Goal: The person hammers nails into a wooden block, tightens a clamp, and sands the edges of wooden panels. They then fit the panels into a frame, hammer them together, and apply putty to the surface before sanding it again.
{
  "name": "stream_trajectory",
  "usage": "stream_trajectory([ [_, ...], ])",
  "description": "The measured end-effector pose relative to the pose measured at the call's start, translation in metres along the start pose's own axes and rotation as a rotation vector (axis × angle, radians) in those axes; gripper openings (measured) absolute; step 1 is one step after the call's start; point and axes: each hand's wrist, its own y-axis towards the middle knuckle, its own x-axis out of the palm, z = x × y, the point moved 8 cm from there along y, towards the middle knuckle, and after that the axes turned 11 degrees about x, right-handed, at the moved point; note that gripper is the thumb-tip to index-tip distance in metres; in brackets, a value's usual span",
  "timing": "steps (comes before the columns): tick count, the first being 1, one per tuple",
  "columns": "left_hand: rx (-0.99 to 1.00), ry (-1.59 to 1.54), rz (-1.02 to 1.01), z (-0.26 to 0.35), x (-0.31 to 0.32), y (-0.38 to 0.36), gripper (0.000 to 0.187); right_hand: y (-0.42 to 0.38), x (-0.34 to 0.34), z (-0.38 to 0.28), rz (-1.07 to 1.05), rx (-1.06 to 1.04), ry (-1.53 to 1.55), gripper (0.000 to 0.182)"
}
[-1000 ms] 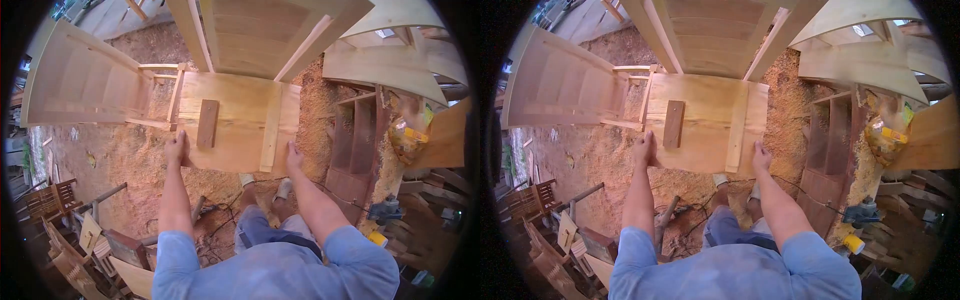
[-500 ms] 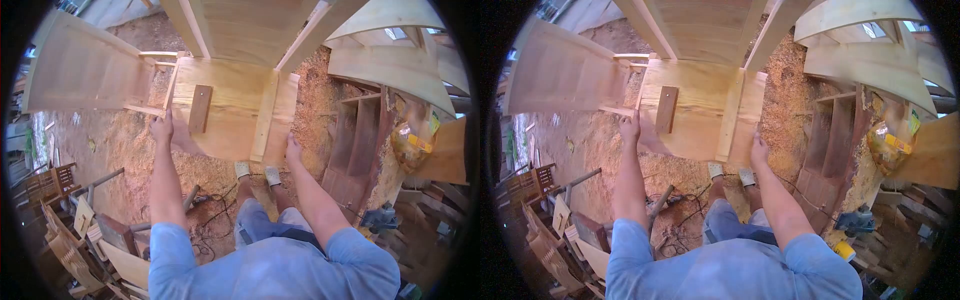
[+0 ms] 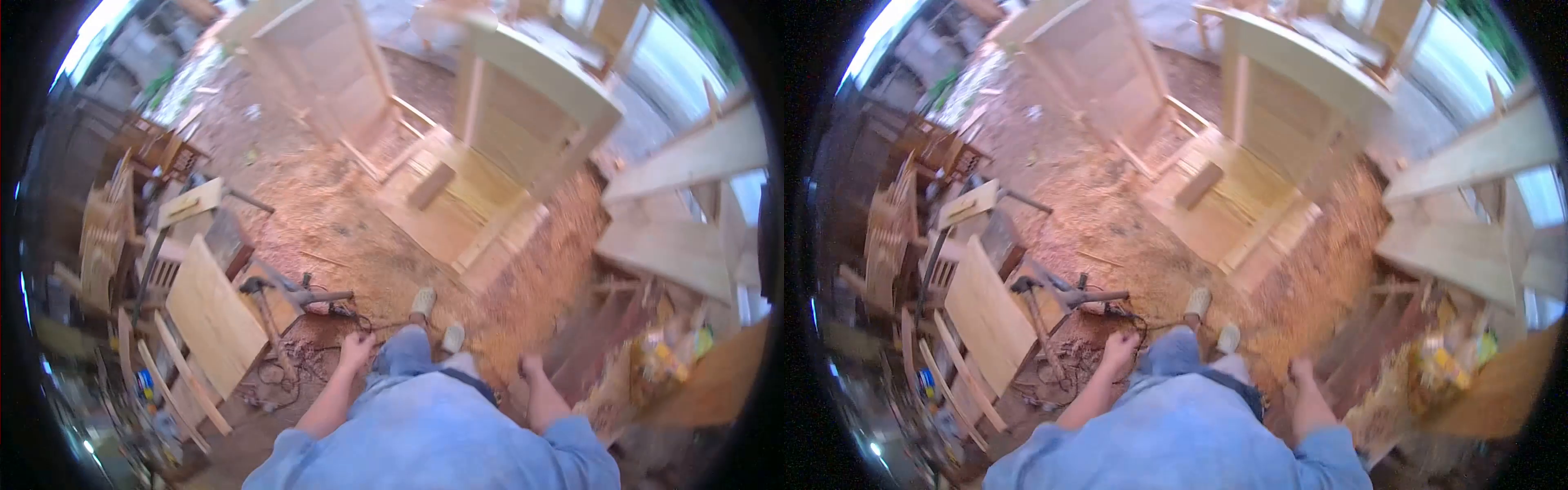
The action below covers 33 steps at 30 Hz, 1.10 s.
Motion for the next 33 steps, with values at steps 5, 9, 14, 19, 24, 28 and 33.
stream_trajectory([
  [5,-0.061,0.168,0.081,-0.100,-0.030,-0.065,0.040,0.013,0.019,0.005,-0.007,0.097,-0.223,0.016],
  [9,-0.208,0.049,0.273,-0.148,-0.038,-0.113,0.043,0.002,0.073,-0.056,-0.139,0.023,-0.302,0.008],
  [14,-0.514,0.134,0.511,-0.262,-0.021,-0.169,0.031,-0.110,0.133,-0.194,-0.011,-0.483,-0.560,0.022],
  [19,-0.699,-0.255,0.856,-0.316,-0.013,-0.265,0.032,-0.095,0.158,-0.235,-0.065,-0.534,-0.417,0.031],
  [24,-1.123,-0.337,0.727,-0.463,0.060,-0.339,0.034,-0.126,0.198,-0.205,0.031,-0.502,-0.524,0.047],
  [28,-0.849,-0.628,0.737,-0.477,0.045,-0.340,0.034,-0.197,0.255,-0.151,0.136,-0.577,-0.749,0.072],
  [33,-0.759,-0.591,0.516,-0.548,0.002,-0.324,0.035,-0.122,0.267,-0.137,0.056,-0.827,-0.703,0.047],
])
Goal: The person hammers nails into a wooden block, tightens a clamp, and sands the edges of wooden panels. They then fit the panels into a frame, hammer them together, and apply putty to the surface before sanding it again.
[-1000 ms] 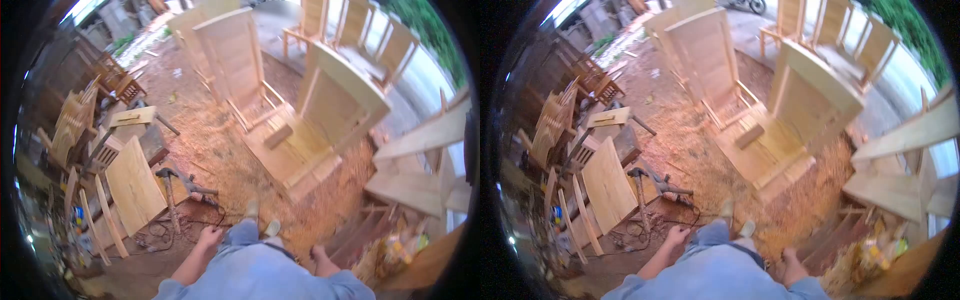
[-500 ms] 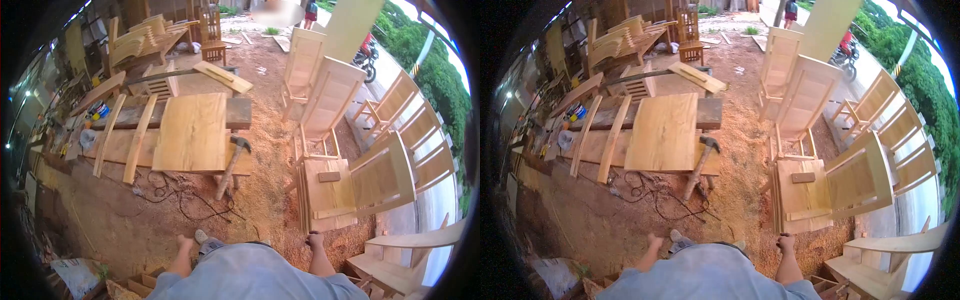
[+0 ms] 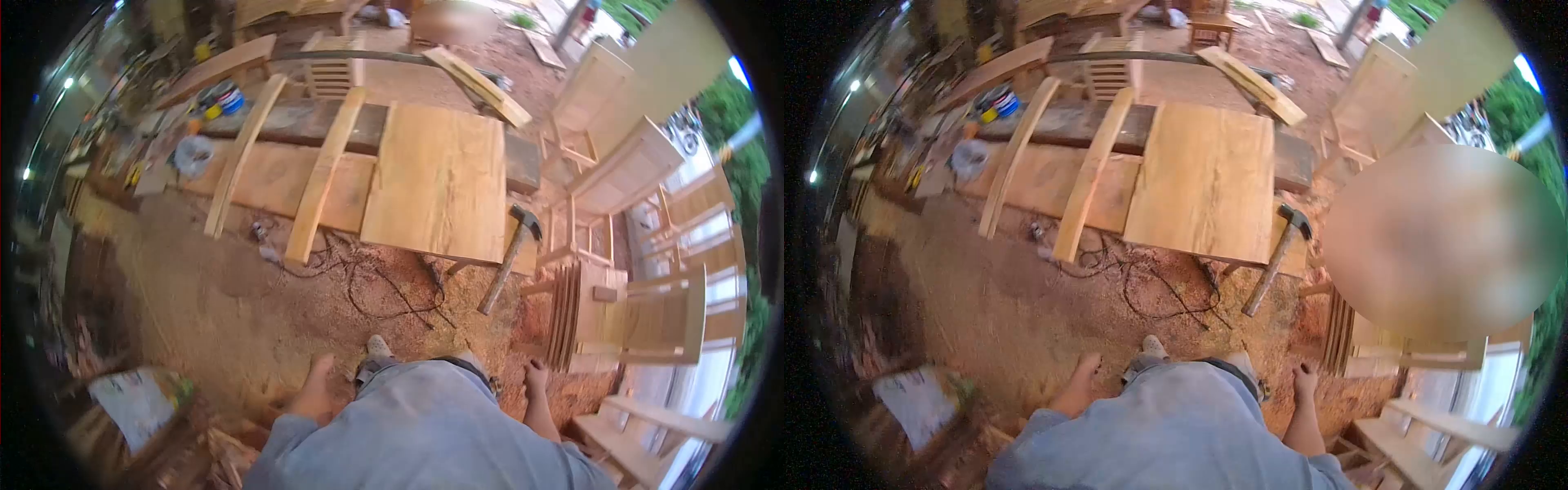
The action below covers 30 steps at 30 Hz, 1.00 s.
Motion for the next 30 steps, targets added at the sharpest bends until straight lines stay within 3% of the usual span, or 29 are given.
stream_trajectory([
  [2,0.026,-0.374,-0.028,0.038,-0.017,0.020,0.019,-0.047,-0.004,-0.045,0.110,-0.162,0.097,0.028],
  [3,-0.072,-0.261,-0.027,0.014,-0.026,0.058,0.021,-0.082,-0.004,-0.078,0.117,-0.115,0.169,0.024],
  [4,-0.024,-0.422,-0.013,0.032,-0.027,0.080,0.032,-0.114,-0.005,-0.110,0.129,-0.072,0.250,0.022],
  [5,-0.004,-0.266,-0.098,0.091,-0.054,0.050,0.032,-0.131,-0.007,-0.133,0.143,-0.001,0.312,0.022],
  [6,0.187,-0.577,-0.029,0.111,-0.054,0.059,0.032,-0.138,-0.006,-0.153,0.137,0.058,0.369,0.022],
  [8,-0.077,-0.606,-0.073,0.094,-0.072,0.094,0.040,-0.140,0.002,-0.199,0.183,-0.080,0.419,0.024],
  [10,-0.026,-0.679,0.048,0.131,-0.099,0.088,0.048,-0.140,0.016,-0.257,0.188,-0.271,0.415,0.026],
  [11,0.001,-0.674,0.029,0.134,-0.102,0.104,0.048,-0.144,0.033,-0.281,0.151,-0.358,0.496,0.026],
  [13,0.094,-0.976,0.322,0.132,-0.138,0.129,0.055,-0.159,0.066,-0.335,0.093,-0.491,0.515,0.022],
  [15,0.166,-0.987,0.263,0.184,-0.155,0.123,0.055,-0.168,0.109,-0.376,0.025,-0.590,0.332,0.018],
  [17,0.281,-1.026,0.159,0.260,-0.174,0.094,0.056,-0.180,0.161,-0.398,-0.295,-0.513,0.427,0.021],
  [19,0.361,-1.067,0.074,0.288,-0.192,0.070,0.056,-0.203,0.189,-0.419,-0.420,-0.582,0.244,0.023],
  [20,0.414,-1.009,-0.165,0.280,-0.184,0.091,0.053,-0.203,0.199,-0.416,-0.410,-0.580,0.213,0.024],
  [21,0.573,-0.738,-0.042,0.314,-0.188,0.047,0.054,-0.210,0.213,-0.415,-0.435,-0.583,0.169,0.025],
  [22,0.293,-0.721,-0.177,0.267,-0.189,0.095,0.048,-0.216,0.221,-0.413,-0.393,-0.565,0.167,0.024],
  [23,0.295,-0.719,-0.189,0.312,-0.189,0.042,0.048,-0.210,0.239,-0.402,-0.467,-0.542,0.273,0.024],
  [24,0.327,-0.600,-0.178,0.300,-0.192,0.059,0.046,-0.232,0.235,-0.410,-0.403,-0.515,0.162,0.023],
  [25,0.367,-0.459,-0.202,0.289,-0.191,0.081,0.045,-0.230,0.249,-0.401,-0.450,-0.448,0.237,0.022],
  [27,0.410,-0.394,-0.184,0.280,-0.202,0.089,0.047,-0.229,0.258,-0.386,-0.336,-0.485,0.191,0.022],
  [30,0.632,-0.201,-0.259,0.313,-0.179,0.092,0.054,-0.258,0.259,-0.373,-0.147,-0.351,0.287,0.024],
])
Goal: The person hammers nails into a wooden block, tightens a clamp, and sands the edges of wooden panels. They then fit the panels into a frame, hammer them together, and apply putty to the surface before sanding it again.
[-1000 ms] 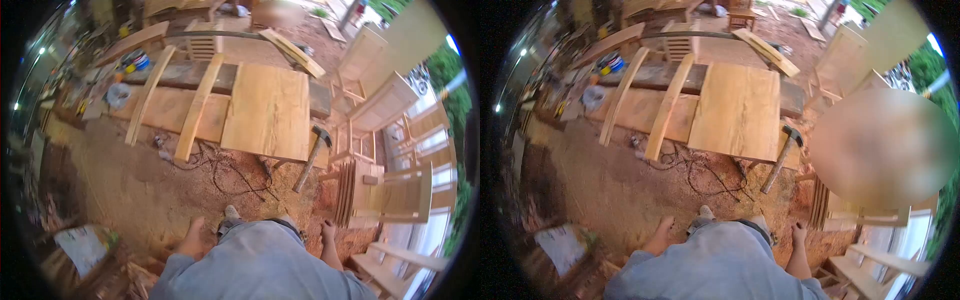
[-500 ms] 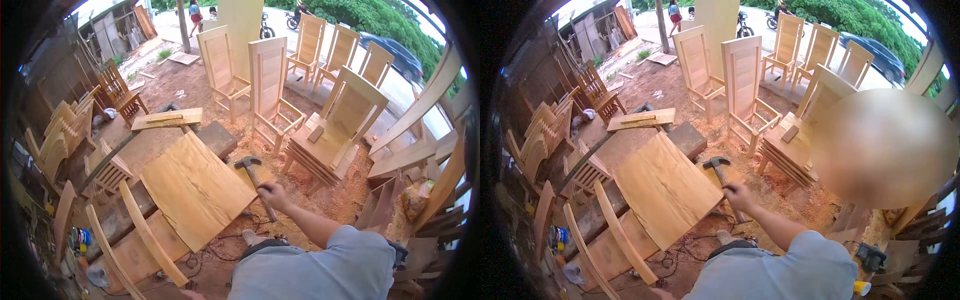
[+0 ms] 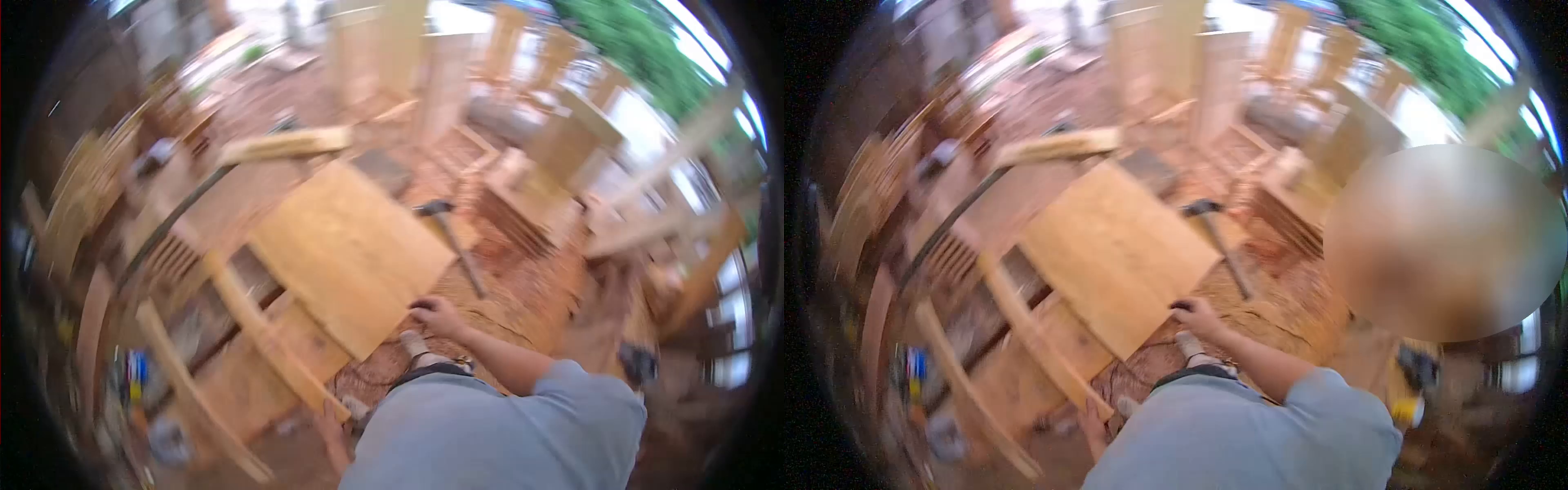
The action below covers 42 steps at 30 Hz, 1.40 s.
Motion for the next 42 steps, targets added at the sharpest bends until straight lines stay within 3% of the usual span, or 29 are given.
stream_trajectory([
  [2,0.046,-0.315,0.001,0.029,0.015,-0.003,0.055,-0.013,0.014,0.008,0.053,0.053,0.093,0.027],
  [3,0.063,-0.314,-0.060,0.030,0.024,0.002,0.055,-0.020,0.027,0.013,0.020,0.075,0.148,0.029],
  [5,-0.085,-0.160,0.024,0.012,0.007,0.006,0.056,-0.041,0.045,0.017,0.045,0.050,0.074,0.030],
  [6,-0.177,0.124,-0.063,0.030,0.002,0.005,0.056,-0.049,0.052,0.014,0.027,0.017,-0.018,0.031],
  [7,-0.164,0.132,-0.089,0.036,-0.004,0.009,0.056,-0.059,0.052,0.014,0.055,0.020,-0.007,0.031],
  [9,-0.088,0.412,-0.036,0.042,-0.024,0.019,0.055,-0.083,0.053,0.009,0.030,-0.010,-0.166,0.032],
  [10,0.432,0.350,0.208,-0.013,-0.054,0.054,0.051,-0.088,0.048,0.008,0.010,0.039,-0.134,0.035],
  [14,0.406,0.258,0.341,0.125,-0.045,0.040,0.040,-0.059,0.016,0.053,0.156,0.151,0.086,0.040],
  [16,0.358,0.261,-0.025,0.137,-0.003,0.067,0.035,-0.026,-0.014,0.062,0.367,0.146,0.095,0.042],
  [18,-0.005,-0.128,-0.268,0.112,0.061,0.075,0.030,-0.006,-0.027,0.024,0.380,0.111,0.119,0.047],
  [20,-0.346,-0.206,-0.458,0.097,0.110,0.066,0.025,0.023,-0.033,0.003,0.403,0.068,0.142,0.051],
  [22,-0.383,-0.279,-0.428,0.051,0.135,0.088,0.024,0.054,-0.038,-0.013,0.578,-0.082,-0.362,0.066],
  [23,-0.435,-0.354,-0.407,0.034,0.143,0.093,0.024,0.062,-0.039,-0.021,0.576,-0.094,-0.356,0.066],
  [25,-0.439,-0.421,-0.324,0.033,0.145,0.088,0.025,0.079,-0.023,-0.021,0.389,0.131,-0.604,0.082],
  [27,-0.450,-0.472,-0.254,0.039,0.140,0.080,0.026,0.068,-0.008,-0.030,0.388,0.155,-0.700,0.086],
  [28,-0.416,-0.443,-0.256,0.048,0.135,0.075,0.027,0.060,-0.005,-0.031,0.397,0.192,-0.805,0.089],
  [33,-0.287,-0.389,-0.348,0.073,0.132,0.078,0.030,0.047,-0.016,-0.040,0.331,0.166,-0.720,0.086],
  [35,-0.032,-0.127,-0.339,0.136,0.123,0.064,0.028,0.038,-0.013,-0.042,0.332,0.099,-0.734,0.085],
  [36,-0.006,-0.215,-0.237,0.133,0.112,0.071,0.027,0.030,-0.005,-0.041,0.291,0.079,-0.743,0.083],
  [37,-0.003,-0.212,-0.247,0.132,0.103,0.076,0.027,0.024,-0.001,-0.041,0.252,0.058,-0.752,0.082],
  [39,0.184,-0.109,-0.300,0.158,0.077,0.079,0.018,0.004,-0.002,-0.052,0.208,0.058,-0.720,0.077],
  [42,0.133,-0.195,-0.194,0.218,0.045,0.051,0.014,0.000,-0.006,-0.051,0.134,0.093,-0.584,0.069],
])
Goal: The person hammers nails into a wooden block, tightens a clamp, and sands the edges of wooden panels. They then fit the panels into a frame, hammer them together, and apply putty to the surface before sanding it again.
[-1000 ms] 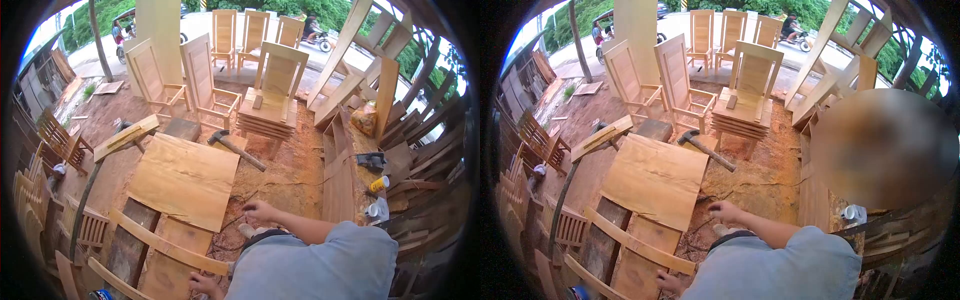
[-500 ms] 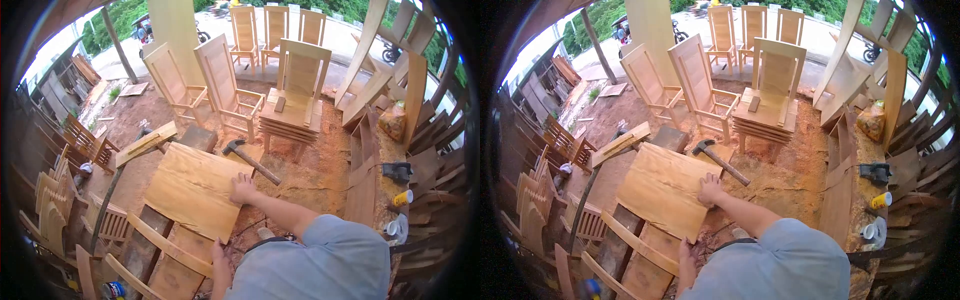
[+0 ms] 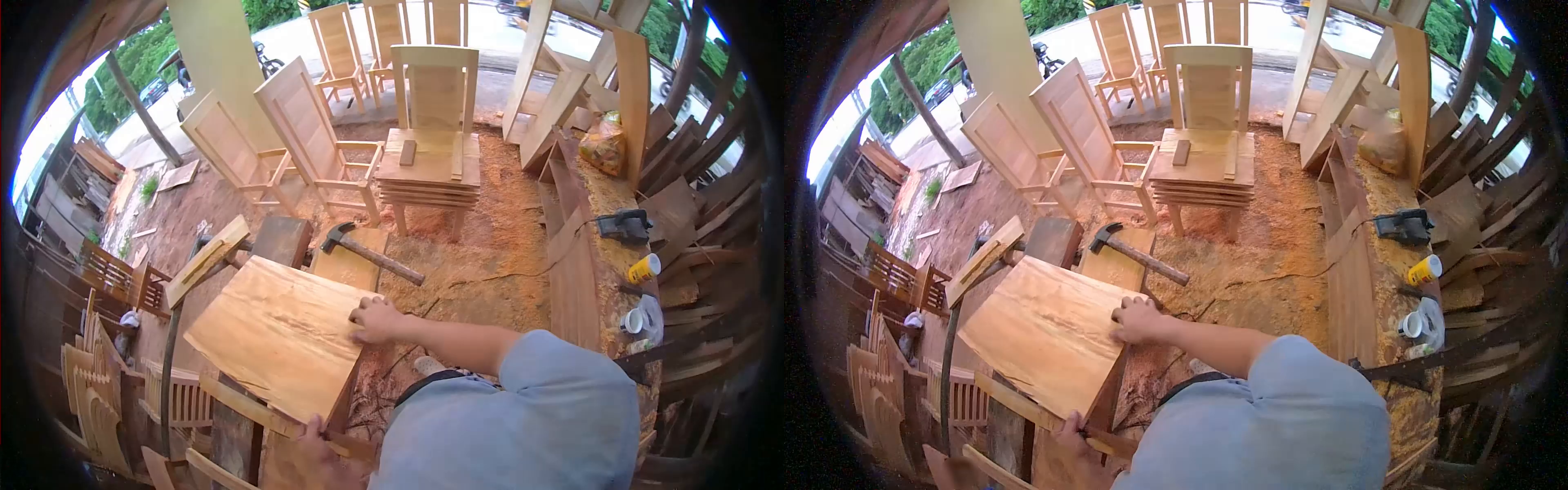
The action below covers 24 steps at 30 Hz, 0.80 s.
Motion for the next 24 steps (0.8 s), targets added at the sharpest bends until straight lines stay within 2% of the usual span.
stream_trajectory([
  [1,0.000,0.001,0.013,0.029,-0.005,-0.007,0.014,0.003,0.003,0.006,-0.030,0.049,0.104,0.065],
  [2,0.016,0.113,-0.057,0.060,-0.005,-0.012,0.008,0.008,0.004,0.018,0.115,0.130,0.182,0.066],
  [3,0.031,0.225,-0.124,0.078,-0.003,-0.013,0.004,0.013,0.018,0.023,0.104,0.117,0.177,0.066],
  [4,0.031,0.221,-0.105,0.084,-0.002,-0.010,0.004,0.018,0.022,0.033,0.187,0.140,0.275,0.068],
  [5,0.183,0.080,-0.106,0.102,0.003,-0.007,0.005,0.020,0.023,0.039,0.268,0.162,0.372,0.071],
  [6,0.336,-0.058,-0.107,0.122,0.005,-0.005,0.007,0.020,0.028,0.037,0.241,0.202,0.282,0.079],
  [7,0.360,-0.091,-0.087,0.129,0.005,0.006,0.010,0.020,0.027,0.037,0.226,0.187,0.272,0.079],
  [8,0.381,-0.118,-0.054,0.138,0.006,0.013,0.013,0.016,0.033,0.032,0.013,0.188,0.528,0.080],
  [9,0.488,-0.003,0.098,0.164,0.014,0.005,0.010,0.009,0.050,0.023,-0.228,0.192,0.774,0.081],
  [10,0.553,-0.037,0.122,0.154,0.002,0.029,0.009,0.050,0.110,0.047,-0.359,0.234,0.750,0.076],
  [11,0.494,0.336,0.065,0.168,0.000,0.041,0.016,0.049,0.104,0.036,-0.195,0.060,0.734,0.069],
  [12,0.600,0.457,0.078,0.186,0.007,0.045,0.015,0.038,0.097,0.024,-0.290,0.122,0.856,0.066],
  [13,0.927,0.676,0.127,0.218,0.028,0.038,0.014,0.005,0.061,-0.004,-0.289,0.137,1.035,0.066],
  [14,0.909,0.579,0.178,0.239,0.033,0.050,0.017,0.007,0.057,-0.004,-0.324,0.193,1.037,0.066],
  [15,0.715,0.431,0.085,0.257,0.046,0.058,0.025,-0.002,0.038,-0.016,-0.314,0.189,1.008,0.064],
  [17,0.913,0.189,0.011,0.280,0.068,0.063,0.032,-0.018,0.014,-0.031,-0.423,0.297,0.972,0.060],
  [19,0.937,0.247,-0.022,0.298,0.098,0.059,0.036,-0.020,0.001,-0.043,-0.433,0.292,0.968,0.057],
  [20,0.973,0.433,0.004,0.306,0.107,0.062,0.040,-0.020,-0.002,-0.045,-0.437,0.305,0.970,0.055],
  [24,1.085,0.407,0.039,0.321,0.132,0.078,0.042,-0.016,-0.008,-0.048,-0.466,0.320,1.029,0.053],
])
